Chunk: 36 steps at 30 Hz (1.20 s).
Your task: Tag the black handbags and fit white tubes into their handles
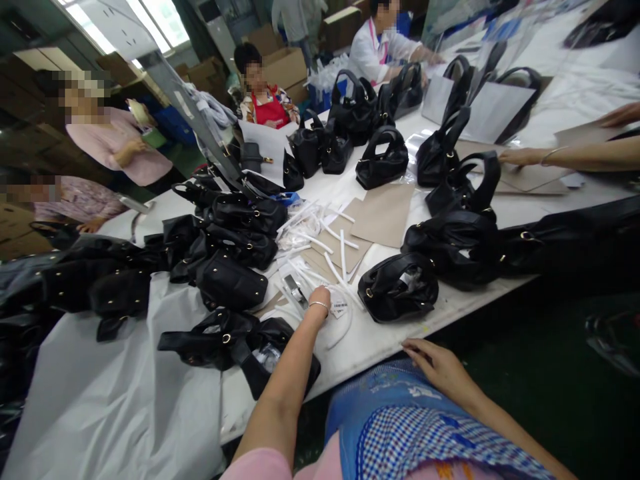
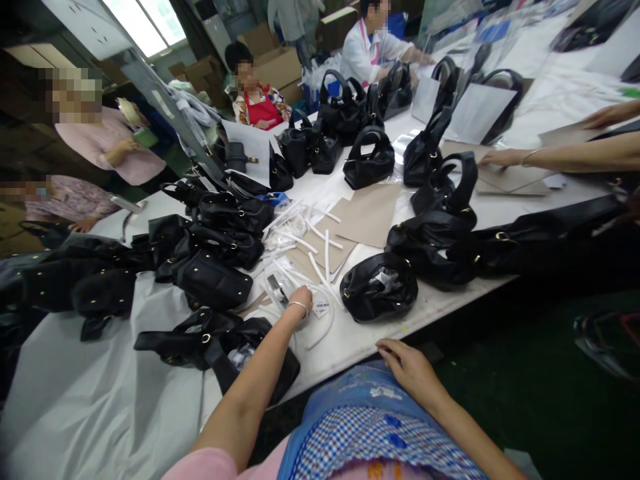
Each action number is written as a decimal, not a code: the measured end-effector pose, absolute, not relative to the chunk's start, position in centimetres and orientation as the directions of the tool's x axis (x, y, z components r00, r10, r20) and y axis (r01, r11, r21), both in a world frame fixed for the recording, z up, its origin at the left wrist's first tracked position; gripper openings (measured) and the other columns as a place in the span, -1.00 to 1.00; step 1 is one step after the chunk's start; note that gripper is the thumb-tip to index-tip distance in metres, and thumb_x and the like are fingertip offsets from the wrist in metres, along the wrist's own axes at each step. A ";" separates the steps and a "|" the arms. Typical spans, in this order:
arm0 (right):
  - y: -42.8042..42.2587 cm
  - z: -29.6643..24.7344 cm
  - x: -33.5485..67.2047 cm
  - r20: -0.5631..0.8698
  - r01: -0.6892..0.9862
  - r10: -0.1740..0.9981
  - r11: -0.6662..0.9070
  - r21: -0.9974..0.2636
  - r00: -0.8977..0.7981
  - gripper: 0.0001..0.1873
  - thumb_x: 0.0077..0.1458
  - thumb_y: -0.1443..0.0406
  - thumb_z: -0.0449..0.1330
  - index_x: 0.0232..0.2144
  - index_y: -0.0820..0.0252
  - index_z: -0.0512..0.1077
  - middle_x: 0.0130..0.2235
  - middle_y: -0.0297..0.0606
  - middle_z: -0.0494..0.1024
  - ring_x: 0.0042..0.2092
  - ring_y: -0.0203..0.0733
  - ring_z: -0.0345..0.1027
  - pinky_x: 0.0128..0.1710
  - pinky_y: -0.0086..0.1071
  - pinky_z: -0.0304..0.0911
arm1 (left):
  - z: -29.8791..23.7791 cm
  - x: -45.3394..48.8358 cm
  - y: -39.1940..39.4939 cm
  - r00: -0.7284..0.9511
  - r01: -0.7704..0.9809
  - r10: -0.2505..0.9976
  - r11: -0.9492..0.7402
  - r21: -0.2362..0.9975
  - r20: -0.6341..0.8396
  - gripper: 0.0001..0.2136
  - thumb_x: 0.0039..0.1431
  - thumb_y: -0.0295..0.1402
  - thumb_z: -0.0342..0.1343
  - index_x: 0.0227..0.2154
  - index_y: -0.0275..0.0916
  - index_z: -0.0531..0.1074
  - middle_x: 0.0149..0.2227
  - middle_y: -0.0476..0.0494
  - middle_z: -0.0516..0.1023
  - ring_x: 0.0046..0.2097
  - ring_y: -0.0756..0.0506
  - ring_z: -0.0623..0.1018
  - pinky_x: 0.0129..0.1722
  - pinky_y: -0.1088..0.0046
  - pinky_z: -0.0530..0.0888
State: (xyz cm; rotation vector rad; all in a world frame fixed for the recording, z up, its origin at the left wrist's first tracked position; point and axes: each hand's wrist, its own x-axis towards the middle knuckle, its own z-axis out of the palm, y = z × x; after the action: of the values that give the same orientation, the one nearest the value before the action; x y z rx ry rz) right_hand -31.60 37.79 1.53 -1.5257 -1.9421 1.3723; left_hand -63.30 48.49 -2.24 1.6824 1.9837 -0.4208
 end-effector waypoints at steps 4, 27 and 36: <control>37.7 1.6 -31.6 -0.283 0.553 0.876 -0.022 -0.833 -0.391 -0.65 0.12 0.10 0.04 -0.18 0.13 0.48 -0.11 -0.18 0.55 -0.10 -0.08 0.43 -0.07 -0.28 0.34 | -1.2 -64.9 48.4 -0.062 0.984 0.825 0.145 0.104 -0.562 -0.84 -0.03 -0.49 0.14 -0.33 -0.28 0.52 -0.25 -0.23 0.57 -0.15 -0.15 0.53 -0.15 0.43 0.43; 37.6 2.2 -32.1 -0.274 0.475 0.857 -0.039 -0.879 -0.436 -0.66 0.10 0.09 0.04 -0.24 0.13 0.48 -0.23 -0.19 0.58 -0.34 -0.14 0.47 -0.21 -0.30 0.37 | -2.7 -63.3 47.5 -0.037 0.994 0.845 0.085 0.066 -0.534 -0.83 0.00 -0.55 0.08 -0.33 -0.39 0.52 -0.22 -0.40 0.55 -0.10 -0.24 0.53 -0.07 0.30 0.43; 37.5 2.2 -31.9 -0.260 0.479 0.875 -0.037 -0.877 -0.408 -0.65 0.10 0.08 0.04 -0.23 0.13 0.48 -0.21 -0.18 0.57 -0.37 -0.16 0.47 -0.23 -0.30 0.38 | -1.9 -65.0 47.6 -0.033 0.964 0.915 0.134 0.228 -0.402 -0.85 -0.03 -0.49 0.08 -0.38 -0.28 0.50 -0.25 -0.24 0.55 -0.19 -0.15 0.53 -0.17 0.38 0.42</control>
State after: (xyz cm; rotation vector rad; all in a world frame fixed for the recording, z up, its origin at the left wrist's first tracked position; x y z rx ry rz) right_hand -31.85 37.47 2.17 -1.4254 -1.8681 1.4302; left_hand -65.01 47.61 -1.89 1.8024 1.9697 -0.1460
